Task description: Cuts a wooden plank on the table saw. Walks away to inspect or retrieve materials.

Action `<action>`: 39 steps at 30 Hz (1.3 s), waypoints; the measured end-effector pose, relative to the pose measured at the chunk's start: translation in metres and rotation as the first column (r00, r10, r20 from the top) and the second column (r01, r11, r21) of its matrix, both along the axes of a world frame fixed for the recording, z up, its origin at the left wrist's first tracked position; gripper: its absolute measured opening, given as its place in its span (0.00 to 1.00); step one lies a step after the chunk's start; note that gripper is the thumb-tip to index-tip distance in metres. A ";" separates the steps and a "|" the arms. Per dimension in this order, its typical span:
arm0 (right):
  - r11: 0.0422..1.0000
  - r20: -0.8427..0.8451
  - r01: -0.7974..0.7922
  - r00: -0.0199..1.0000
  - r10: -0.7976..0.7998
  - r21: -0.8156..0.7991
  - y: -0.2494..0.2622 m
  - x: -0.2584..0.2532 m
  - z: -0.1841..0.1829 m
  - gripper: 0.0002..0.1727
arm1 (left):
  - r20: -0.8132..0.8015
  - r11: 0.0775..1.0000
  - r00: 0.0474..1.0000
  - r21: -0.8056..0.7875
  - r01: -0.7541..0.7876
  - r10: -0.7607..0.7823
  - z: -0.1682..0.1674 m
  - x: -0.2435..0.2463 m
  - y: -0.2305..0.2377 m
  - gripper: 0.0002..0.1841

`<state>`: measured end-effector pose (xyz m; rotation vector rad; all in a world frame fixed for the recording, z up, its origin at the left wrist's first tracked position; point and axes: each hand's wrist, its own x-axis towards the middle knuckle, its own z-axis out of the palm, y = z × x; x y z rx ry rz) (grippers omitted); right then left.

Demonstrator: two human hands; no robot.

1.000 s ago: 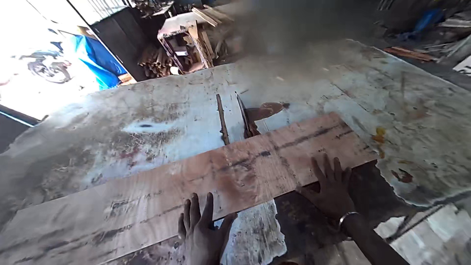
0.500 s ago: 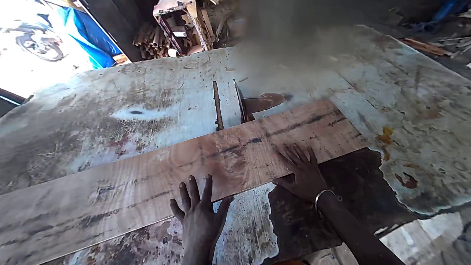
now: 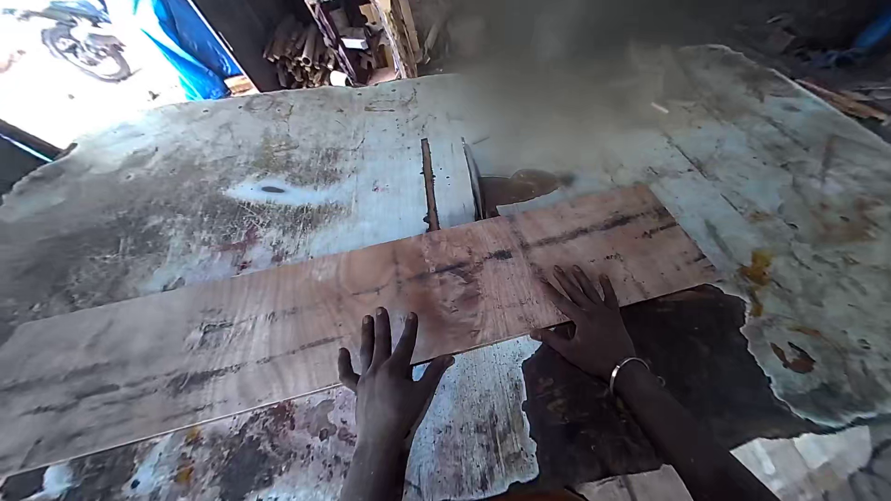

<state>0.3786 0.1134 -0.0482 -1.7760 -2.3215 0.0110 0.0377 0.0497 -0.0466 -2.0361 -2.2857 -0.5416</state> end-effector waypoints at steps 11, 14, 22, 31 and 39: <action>1.000 -0.017 -0.007 1.000 0.007 0.028 0.000 -0.001 0.000 0.51 | 0.015 0.999 1.000 -0.047 0.007 -0.006 0.003 -0.005 0.006 0.50; 0.999 -0.027 -0.009 1.000 0.010 0.030 -0.001 -0.003 -0.002 0.51 | 0.011 0.999 1.000 -0.035 0.009 -0.009 0.002 -0.006 0.006 0.50; 0.995 -0.060 -0.008 0.998 0.014 0.103 -0.008 0.003 -0.004 0.48 | 0.032 0.999 0.999 0.028 0.016 -0.017 -0.002 -0.004 -0.003 0.48; 0.994 -0.088 -0.007 0.996 0.016 0.112 -0.002 0.004 -0.007 0.47 | 0.060 0.998 0.998 0.067 0.021 -0.025 -0.002 -0.002 0.005 0.48; 0.999 -0.043 0.019 0.999 -0.017 0.033 0.002 0.000 -0.002 0.47 | 0.051 0.998 0.998 0.061 0.022 -0.025 -0.003 -0.005 0.013 0.49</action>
